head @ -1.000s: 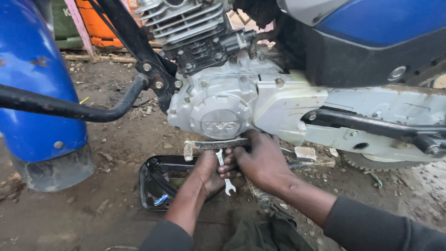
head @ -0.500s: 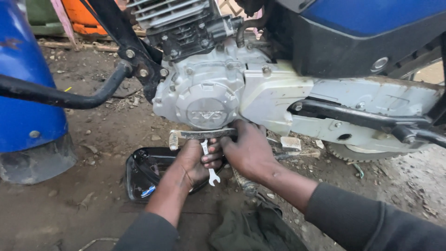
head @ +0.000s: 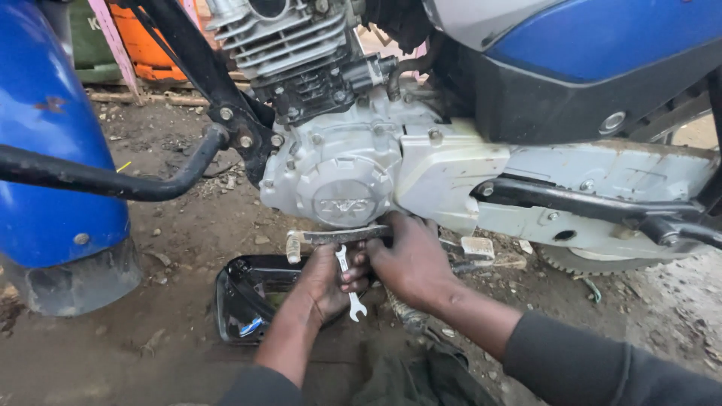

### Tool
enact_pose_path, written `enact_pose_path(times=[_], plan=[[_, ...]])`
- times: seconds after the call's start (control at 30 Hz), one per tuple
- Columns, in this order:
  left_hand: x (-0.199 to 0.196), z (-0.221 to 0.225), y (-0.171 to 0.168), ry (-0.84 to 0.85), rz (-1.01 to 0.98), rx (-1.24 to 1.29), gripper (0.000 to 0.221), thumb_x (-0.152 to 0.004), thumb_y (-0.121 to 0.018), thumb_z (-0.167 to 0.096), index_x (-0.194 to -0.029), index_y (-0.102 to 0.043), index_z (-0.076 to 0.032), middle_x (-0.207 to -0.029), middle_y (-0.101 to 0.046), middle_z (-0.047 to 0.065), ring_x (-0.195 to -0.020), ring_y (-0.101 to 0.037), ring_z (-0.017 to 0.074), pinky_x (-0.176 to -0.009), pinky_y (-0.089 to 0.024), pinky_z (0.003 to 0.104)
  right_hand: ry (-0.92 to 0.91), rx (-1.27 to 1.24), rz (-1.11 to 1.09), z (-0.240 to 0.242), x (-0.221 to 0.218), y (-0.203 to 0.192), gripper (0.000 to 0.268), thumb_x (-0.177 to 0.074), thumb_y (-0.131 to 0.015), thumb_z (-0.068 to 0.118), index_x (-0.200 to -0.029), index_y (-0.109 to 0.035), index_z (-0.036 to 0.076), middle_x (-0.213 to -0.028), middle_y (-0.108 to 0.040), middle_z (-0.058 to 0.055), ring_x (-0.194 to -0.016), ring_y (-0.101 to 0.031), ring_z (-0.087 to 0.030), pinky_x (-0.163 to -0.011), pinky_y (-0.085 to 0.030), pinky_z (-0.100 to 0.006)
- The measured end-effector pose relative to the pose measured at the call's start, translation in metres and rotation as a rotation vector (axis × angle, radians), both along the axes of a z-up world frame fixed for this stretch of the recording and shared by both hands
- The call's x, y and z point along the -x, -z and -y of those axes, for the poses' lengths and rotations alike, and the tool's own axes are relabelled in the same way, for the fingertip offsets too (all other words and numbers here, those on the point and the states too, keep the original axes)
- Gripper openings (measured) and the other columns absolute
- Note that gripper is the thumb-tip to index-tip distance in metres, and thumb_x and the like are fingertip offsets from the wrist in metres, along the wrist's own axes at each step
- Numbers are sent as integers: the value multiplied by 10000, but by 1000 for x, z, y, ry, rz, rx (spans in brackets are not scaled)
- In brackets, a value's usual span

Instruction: The person removes a bolt from the engine with a wrench and then uses a T-handle socket wrench to work on the motorcycle's side casing.

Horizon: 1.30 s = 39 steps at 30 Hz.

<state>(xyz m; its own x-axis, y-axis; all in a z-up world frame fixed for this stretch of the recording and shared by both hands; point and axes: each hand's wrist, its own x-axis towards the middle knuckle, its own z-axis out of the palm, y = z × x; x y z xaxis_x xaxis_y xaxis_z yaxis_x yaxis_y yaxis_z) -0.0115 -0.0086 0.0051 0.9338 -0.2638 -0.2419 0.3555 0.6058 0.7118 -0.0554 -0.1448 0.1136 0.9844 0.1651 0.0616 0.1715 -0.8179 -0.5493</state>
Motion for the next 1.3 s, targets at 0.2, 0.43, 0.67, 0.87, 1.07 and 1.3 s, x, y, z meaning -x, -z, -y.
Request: enact_pose_path(times=[0.2, 0.43, 0.67, 0.87, 1.07, 1.3], plan=[[3, 7, 3, -24, -5, -19, 112, -920, -456, -236, -884, -523, -153, -599, -398, -73, -330, -294, 19, -338, -262, 157, -49, 27, -42, -1, 6, -7, 509, -859, -529, 340, -1272, -648, 68, -1223, -640, -299, -1232, -525, -543, -1050, -451, -572], [-14, -14, 46, 86, 190, 271, 121, -851, -354, -89, -800, -455, -133, -577, -386, -7, -370, -213, 82, -378, -168, 247, 2, 165, -191, 1, 13, -48, 445, -1008, -523, 365, -1414, -584, 192, -1363, -687, -58, -1194, -689, -256, -1003, -553, -442], [9, -17, 50, -230, 27, 247, 266, -1021, -563, -360, -976, -575, -98, -996, -692, 133, -433, -364, 91, -310, -202, 201, -185, 263, -336, 10, 18, -72, 208, -1059, -525, 192, -1148, -710, 156, -948, -694, -16, -649, -554, -83, -570, -486, -195], [3, 11, 48, -84, 134, 452, 268, -974, -611, -361, -943, -617, -96, -784, -637, 78, -488, -503, 122, -283, -257, 188, -290, 453, -176, 12, 21, -76, 273, -978, -567, 227, -1181, -749, 230, -1177, -768, -47, -1032, -731, -243, -903, -581, -378], [4, 9, 64, -296, -14, 323, 211, -938, -651, -302, -1009, -657, -103, -848, -708, 99, -426, -430, 101, -271, -179, 199, -273, 437, -43, 3, 43, -94, 222, -1023, -555, 273, -1134, -745, 250, -1077, -780, 26, -874, -730, -144, -793, -636, -298], [-76, -58, 280, -378, 463, -1547, 156, -892, -573, -326, -922, -679, -217, -850, -758, 127, -750, -720, 356, -660, -460, 549, -302, 152, -361, -35, 113, -135, 218, -1001, -494, 188, -974, -710, 171, -918, -746, -22, -806, -685, -172, -669, -525, -349]])
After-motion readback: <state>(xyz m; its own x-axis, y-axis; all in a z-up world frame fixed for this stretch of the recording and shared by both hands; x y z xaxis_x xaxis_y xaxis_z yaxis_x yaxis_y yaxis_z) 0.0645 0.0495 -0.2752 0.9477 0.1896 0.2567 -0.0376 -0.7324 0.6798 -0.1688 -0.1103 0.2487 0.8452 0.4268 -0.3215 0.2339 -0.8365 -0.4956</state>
